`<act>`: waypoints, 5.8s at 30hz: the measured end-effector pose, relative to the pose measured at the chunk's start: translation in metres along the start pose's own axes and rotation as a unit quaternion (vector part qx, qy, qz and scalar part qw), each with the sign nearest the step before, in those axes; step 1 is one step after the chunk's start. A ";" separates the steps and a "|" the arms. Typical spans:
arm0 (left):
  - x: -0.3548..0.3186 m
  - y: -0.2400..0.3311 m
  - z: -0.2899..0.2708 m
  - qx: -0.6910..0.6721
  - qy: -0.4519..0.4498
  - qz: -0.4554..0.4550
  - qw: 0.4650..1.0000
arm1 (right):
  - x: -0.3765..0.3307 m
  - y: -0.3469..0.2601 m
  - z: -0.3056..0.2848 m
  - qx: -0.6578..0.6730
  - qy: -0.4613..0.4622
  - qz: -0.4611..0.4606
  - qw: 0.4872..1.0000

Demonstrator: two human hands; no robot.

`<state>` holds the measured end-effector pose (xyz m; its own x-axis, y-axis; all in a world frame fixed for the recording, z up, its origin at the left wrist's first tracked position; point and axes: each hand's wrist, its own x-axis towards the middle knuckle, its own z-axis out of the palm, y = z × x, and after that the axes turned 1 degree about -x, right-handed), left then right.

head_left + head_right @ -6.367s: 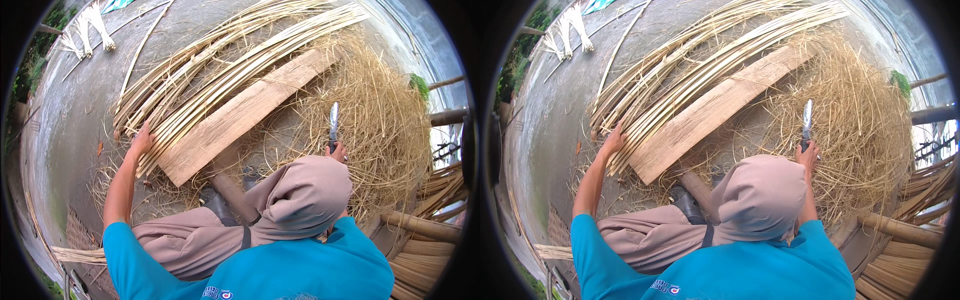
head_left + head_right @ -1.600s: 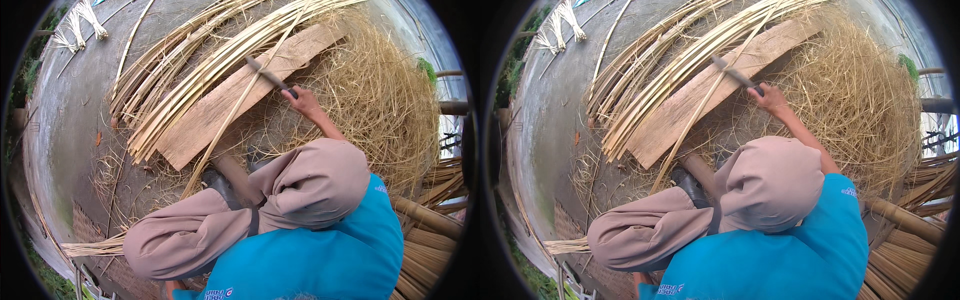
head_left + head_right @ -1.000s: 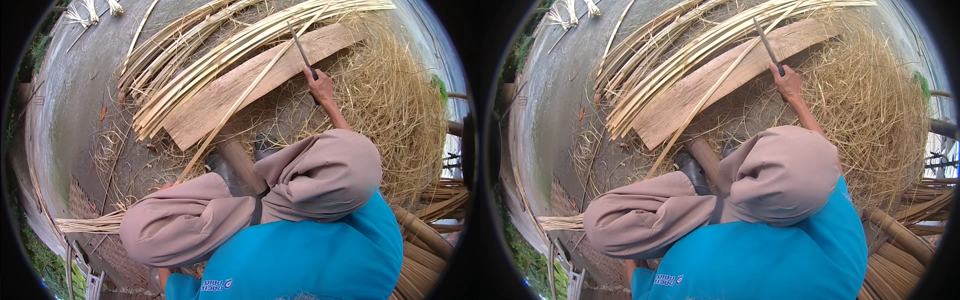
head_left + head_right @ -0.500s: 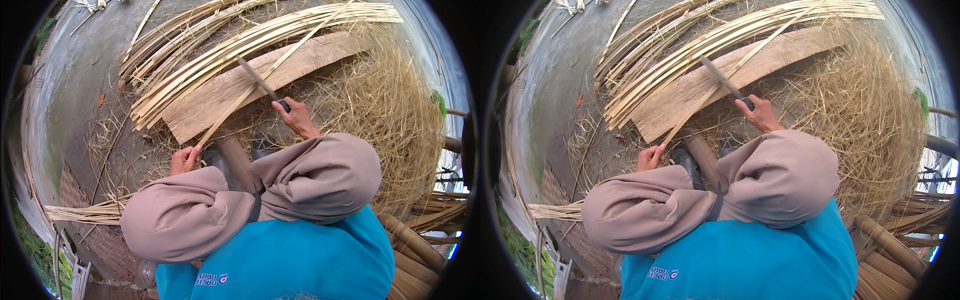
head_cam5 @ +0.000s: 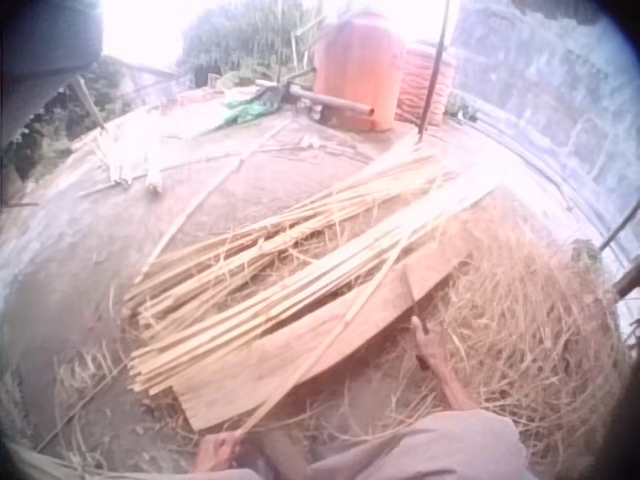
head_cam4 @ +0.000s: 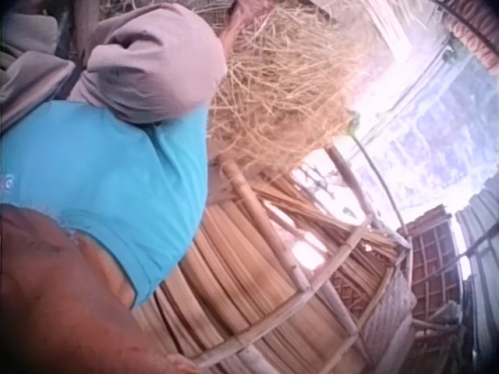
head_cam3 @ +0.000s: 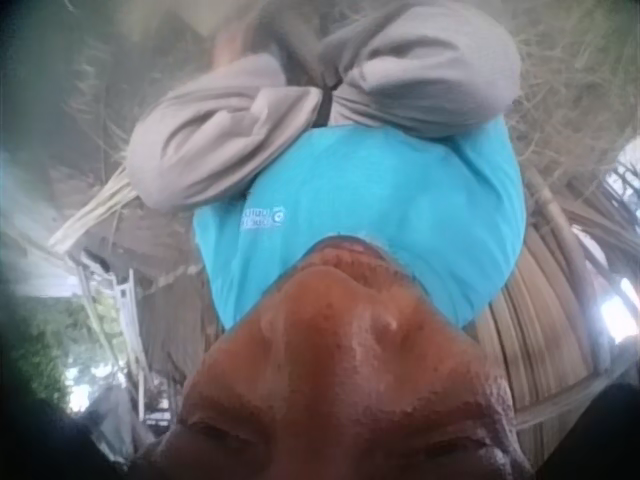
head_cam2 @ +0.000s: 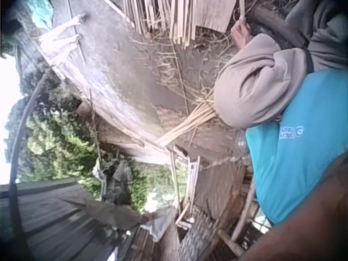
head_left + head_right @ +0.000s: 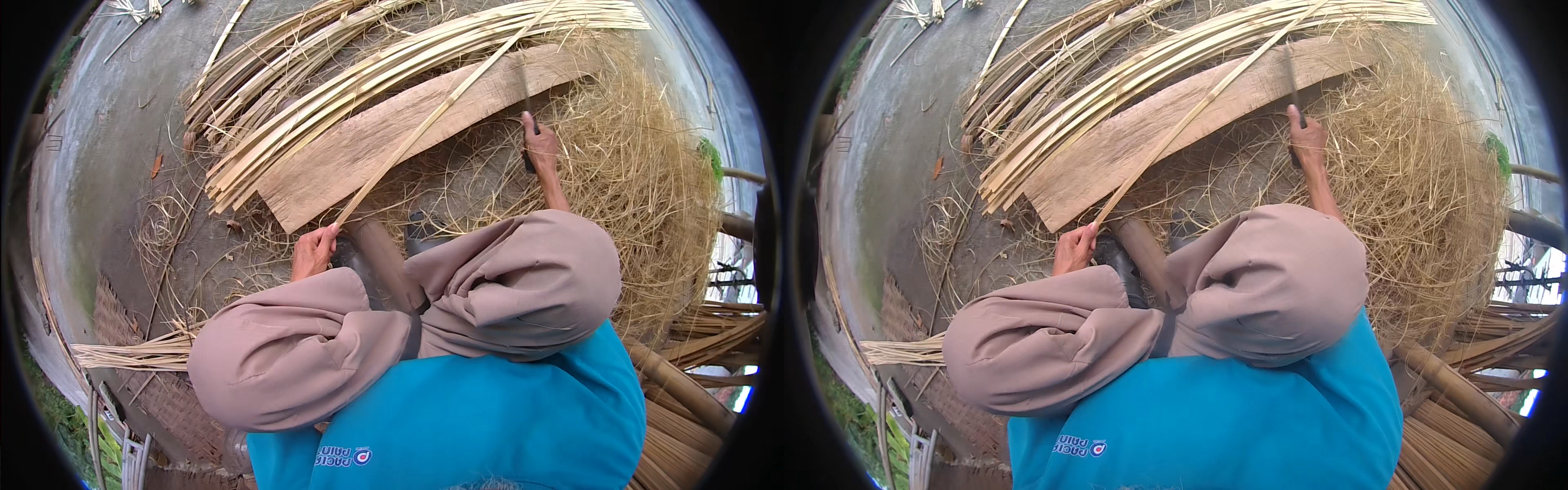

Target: The person sits on the ground and uses a knife to split long bamboo stalks into thin strips. They hold the stalks against a wooden board and repeatedly strike them with the knife to separate the fibers, then gather the resulting strips.

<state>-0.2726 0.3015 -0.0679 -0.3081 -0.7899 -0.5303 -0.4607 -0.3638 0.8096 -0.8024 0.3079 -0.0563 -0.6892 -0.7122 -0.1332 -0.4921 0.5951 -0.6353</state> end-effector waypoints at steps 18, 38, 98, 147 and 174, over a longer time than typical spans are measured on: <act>0.001 -0.007 -0.015 -0.279 -0.118 -0.148 0.941 | 0.010 -0.030 -0.006 0.023 -0.015 -0.005 1.000; -0.014 -0.024 0.005 0.305 0.204 0.218 0.904 | -0.068 -0.063 0.040 -0.044 -0.174 -0.155 0.972; 0.247 0.199 0.240 0.412 0.147 0.394 0.808 | -0.144 -0.073 0.082 0.250 -0.340 0.113 0.899; 0.260 0.197 0.219 0.115 0.082 0.456 0.878 | -0.156 -0.093 0.114 0.109 -0.494 -0.088 0.858; 0.195 0.193 0.199 0.359 0.154 0.296 0.872 | -0.197 -0.108 0.095 0.167 -0.409 -0.123 0.889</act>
<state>-0.5871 0.1753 -0.0653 -0.4819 -0.8695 0.1086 -0.7328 0.4678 0.4941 -0.5630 0.3489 -0.0333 0.1009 -0.9194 -0.3802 -0.2952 0.3373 -0.8939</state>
